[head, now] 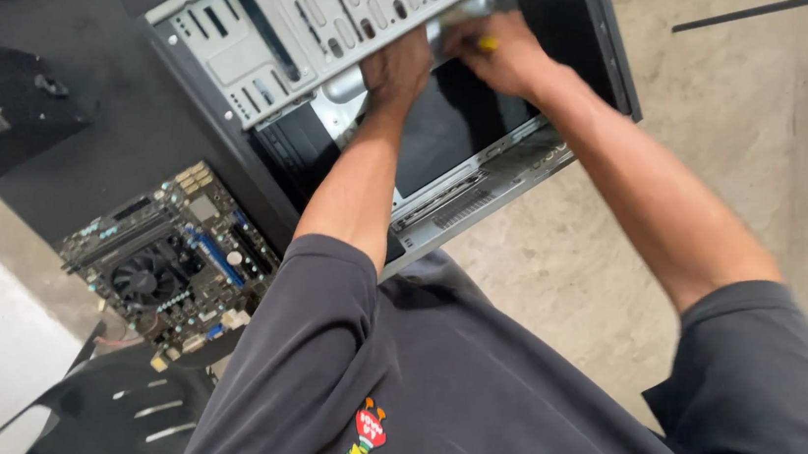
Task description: Removing a motherboard from a computer case, cleaning the case with a brush, and performing maintenance on the motherboard components.
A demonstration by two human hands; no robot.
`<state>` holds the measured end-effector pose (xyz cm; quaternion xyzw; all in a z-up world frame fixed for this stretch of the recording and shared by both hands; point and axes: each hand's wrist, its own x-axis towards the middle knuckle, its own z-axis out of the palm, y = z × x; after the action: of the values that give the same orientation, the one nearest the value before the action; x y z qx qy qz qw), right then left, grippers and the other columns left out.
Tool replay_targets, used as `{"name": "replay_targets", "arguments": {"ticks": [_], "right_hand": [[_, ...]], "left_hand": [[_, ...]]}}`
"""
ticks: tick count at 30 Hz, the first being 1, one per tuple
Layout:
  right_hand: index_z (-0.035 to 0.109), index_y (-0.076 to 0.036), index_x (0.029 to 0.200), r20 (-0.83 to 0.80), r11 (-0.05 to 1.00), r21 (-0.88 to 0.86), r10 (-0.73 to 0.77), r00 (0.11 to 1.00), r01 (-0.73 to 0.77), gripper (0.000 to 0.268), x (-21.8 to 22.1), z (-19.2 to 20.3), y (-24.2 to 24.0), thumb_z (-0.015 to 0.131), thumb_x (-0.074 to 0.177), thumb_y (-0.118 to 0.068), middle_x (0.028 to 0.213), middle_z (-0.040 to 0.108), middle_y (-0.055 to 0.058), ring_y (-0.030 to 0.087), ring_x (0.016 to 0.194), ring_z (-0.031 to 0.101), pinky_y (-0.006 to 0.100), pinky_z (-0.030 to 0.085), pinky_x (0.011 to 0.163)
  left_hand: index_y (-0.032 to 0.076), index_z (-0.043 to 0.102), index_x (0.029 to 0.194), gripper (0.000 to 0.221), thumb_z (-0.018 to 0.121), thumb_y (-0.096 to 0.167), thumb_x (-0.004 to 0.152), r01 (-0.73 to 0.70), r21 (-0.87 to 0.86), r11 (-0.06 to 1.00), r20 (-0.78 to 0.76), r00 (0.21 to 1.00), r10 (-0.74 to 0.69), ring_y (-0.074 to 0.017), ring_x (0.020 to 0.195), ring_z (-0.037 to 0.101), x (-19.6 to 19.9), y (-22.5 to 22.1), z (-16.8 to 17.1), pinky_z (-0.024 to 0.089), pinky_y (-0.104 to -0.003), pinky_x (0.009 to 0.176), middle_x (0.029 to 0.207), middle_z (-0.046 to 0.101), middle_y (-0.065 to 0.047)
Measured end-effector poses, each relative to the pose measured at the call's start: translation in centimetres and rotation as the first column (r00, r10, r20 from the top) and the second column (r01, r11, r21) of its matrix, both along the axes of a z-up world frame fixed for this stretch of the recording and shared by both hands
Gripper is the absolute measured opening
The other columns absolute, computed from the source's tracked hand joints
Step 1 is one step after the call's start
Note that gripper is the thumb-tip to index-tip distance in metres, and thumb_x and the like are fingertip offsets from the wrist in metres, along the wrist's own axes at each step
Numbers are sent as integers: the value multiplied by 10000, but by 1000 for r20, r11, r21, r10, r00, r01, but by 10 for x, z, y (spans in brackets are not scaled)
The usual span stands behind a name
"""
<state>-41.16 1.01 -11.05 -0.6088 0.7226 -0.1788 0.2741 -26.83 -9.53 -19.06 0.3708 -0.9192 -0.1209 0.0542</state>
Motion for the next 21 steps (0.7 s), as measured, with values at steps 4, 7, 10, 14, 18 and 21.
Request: {"name": "replay_targets", "arguments": {"ticks": [4,7,10,14,18,21], "right_hand": [[707,-60,972,479,974,218,-52,876,-61,58,7,46,-27,718,968,-4,974,743,52,162,751,719,269,640,610],[793,-101,939,-304,982,-165,-140,942,93,136,-14,0,-13,773,978,-230,834,771,146,398,767,737,461,522,589],[787,-217,1037,103,998,60,-41,994,35,167,3,14,-8,681,939,-136,1064,785,-39,152,1070,722,308,503,977],[776,-176,1019,128,989,16,-149,980,149,199,23,39,0,613,915,-127,898,752,3,174,830,689,320,478,803],[829,-185,995,18,973,196,-128,992,122,201,9,71,-6,693,848,-173,974,792,21,113,976,730,285,544,845],[767,-145,913,-610,930,328,75,789,166,97,6,37,28,713,840,-182,776,729,193,444,709,713,531,598,605]], "left_hand": [[128,679,1220,476,768,293,782,-58,203,977,-74,994,74,-480,1259,542,1,0,-27,421,-579,1058,1317,610,-221],[173,647,937,66,602,164,889,-76,98,992,-156,984,91,-375,700,666,0,4,-49,489,-465,549,780,664,-114],[80,638,1278,379,573,247,944,-136,155,979,-407,894,188,-457,1225,609,5,1,-35,475,-538,1062,1304,656,-227],[31,582,1328,383,542,212,993,66,93,993,-444,896,-18,-493,1302,533,21,1,-20,391,-565,1138,1375,588,-278],[114,509,1451,498,587,108,959,341,72,937,-316,899,-303,-436,1366,474,46,-5,34,370,-575,1137,1474,549,-163],[90,348,1591,555,535,309,1117,407,-173,897,-116,896,-429,-269,1414,487,49,2,-6,387,-412,1136,1574,493,-92]]}}
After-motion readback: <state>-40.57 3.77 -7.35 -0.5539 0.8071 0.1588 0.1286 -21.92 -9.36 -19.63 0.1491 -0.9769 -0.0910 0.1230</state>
